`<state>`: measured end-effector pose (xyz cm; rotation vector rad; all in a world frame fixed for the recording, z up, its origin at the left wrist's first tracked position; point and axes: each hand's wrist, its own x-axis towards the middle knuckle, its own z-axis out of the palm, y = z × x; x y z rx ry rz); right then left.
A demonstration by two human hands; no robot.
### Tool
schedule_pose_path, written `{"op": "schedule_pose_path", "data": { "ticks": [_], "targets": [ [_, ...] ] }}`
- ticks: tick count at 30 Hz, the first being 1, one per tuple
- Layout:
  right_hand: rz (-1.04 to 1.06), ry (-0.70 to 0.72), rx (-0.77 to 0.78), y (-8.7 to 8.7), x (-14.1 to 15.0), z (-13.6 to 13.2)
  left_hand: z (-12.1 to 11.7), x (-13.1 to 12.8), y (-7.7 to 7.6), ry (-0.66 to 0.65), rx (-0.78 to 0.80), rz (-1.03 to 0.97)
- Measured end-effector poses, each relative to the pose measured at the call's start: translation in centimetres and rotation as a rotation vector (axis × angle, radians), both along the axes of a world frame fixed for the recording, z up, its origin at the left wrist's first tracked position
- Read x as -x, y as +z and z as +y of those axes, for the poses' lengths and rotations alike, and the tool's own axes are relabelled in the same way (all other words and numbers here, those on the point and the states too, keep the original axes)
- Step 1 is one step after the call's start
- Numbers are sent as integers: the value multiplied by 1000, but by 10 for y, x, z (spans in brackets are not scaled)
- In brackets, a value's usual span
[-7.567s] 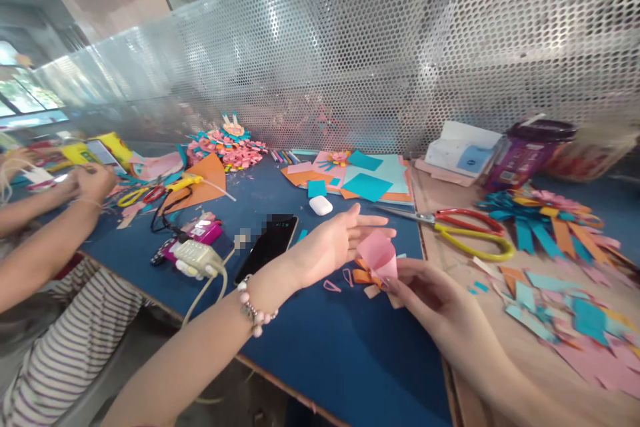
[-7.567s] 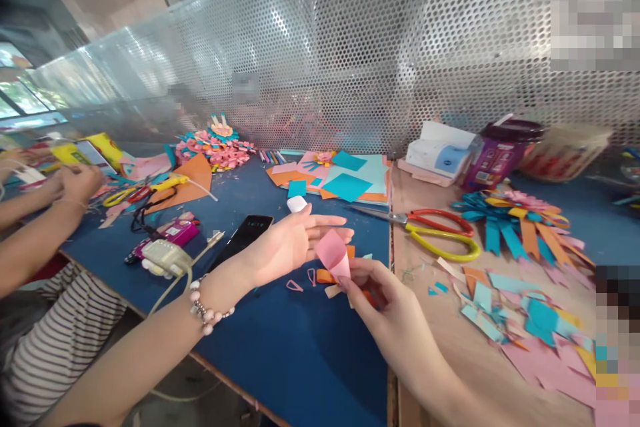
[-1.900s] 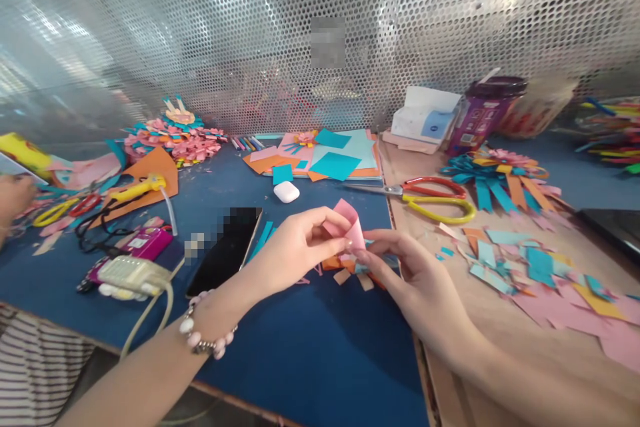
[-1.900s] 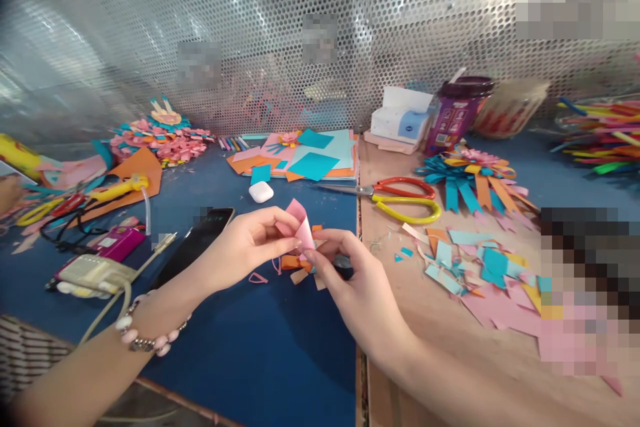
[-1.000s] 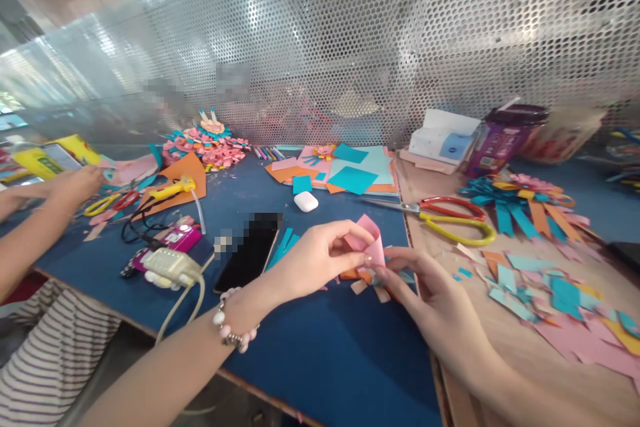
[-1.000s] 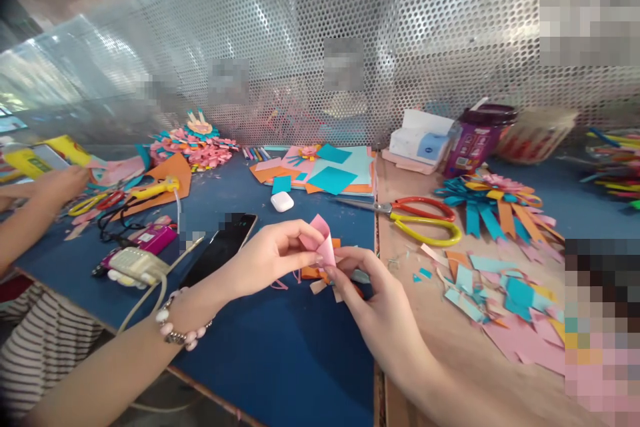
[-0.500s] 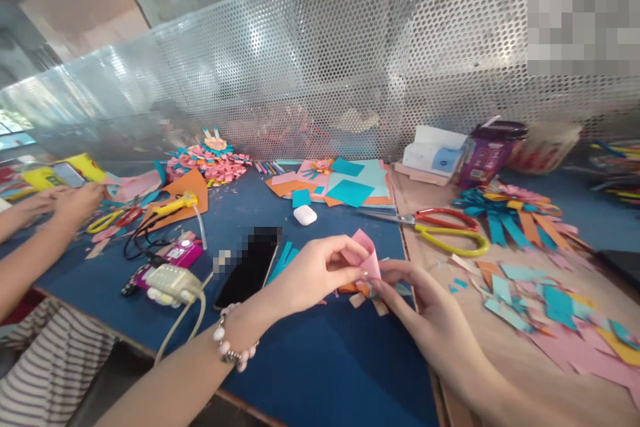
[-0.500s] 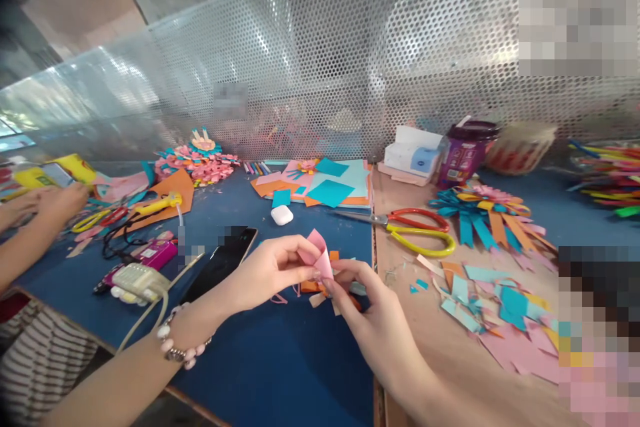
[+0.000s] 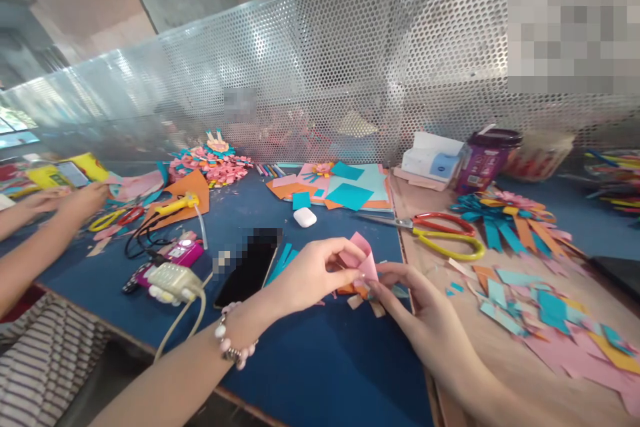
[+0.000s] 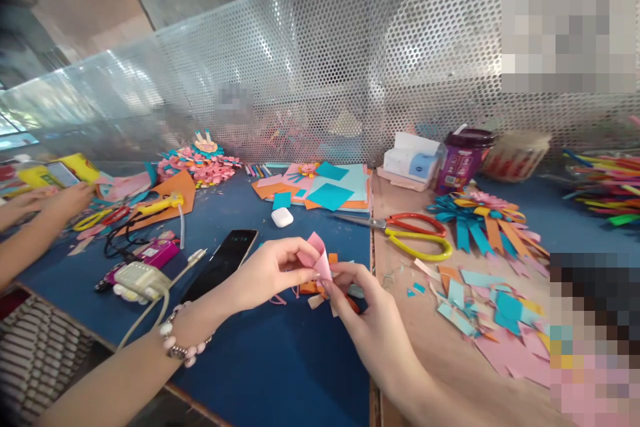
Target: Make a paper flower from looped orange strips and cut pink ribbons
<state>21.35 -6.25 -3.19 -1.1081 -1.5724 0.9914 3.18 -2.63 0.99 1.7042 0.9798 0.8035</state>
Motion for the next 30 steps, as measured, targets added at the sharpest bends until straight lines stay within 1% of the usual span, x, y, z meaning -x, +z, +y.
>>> {"op": "schedule_pose_path", "data": {
  "ticks": [4,11,16,19,30],
  "targets": [
    [-6,2,-3,-2,0,1,0,1,0,-6,5,8],
    [-10,11,13,0,-2,-3,0,0,1,-20,35,6],
    [-131,-74,7,-3,-3,-1,0,0,1,-21,59,-20],
    [-162,-101,-12,-4,-3,0,1,0,1,-25,51,-33],
    [-175,-66,-2,-1,-4,-1,1,0,1,-20,39,1]
  ]
}}
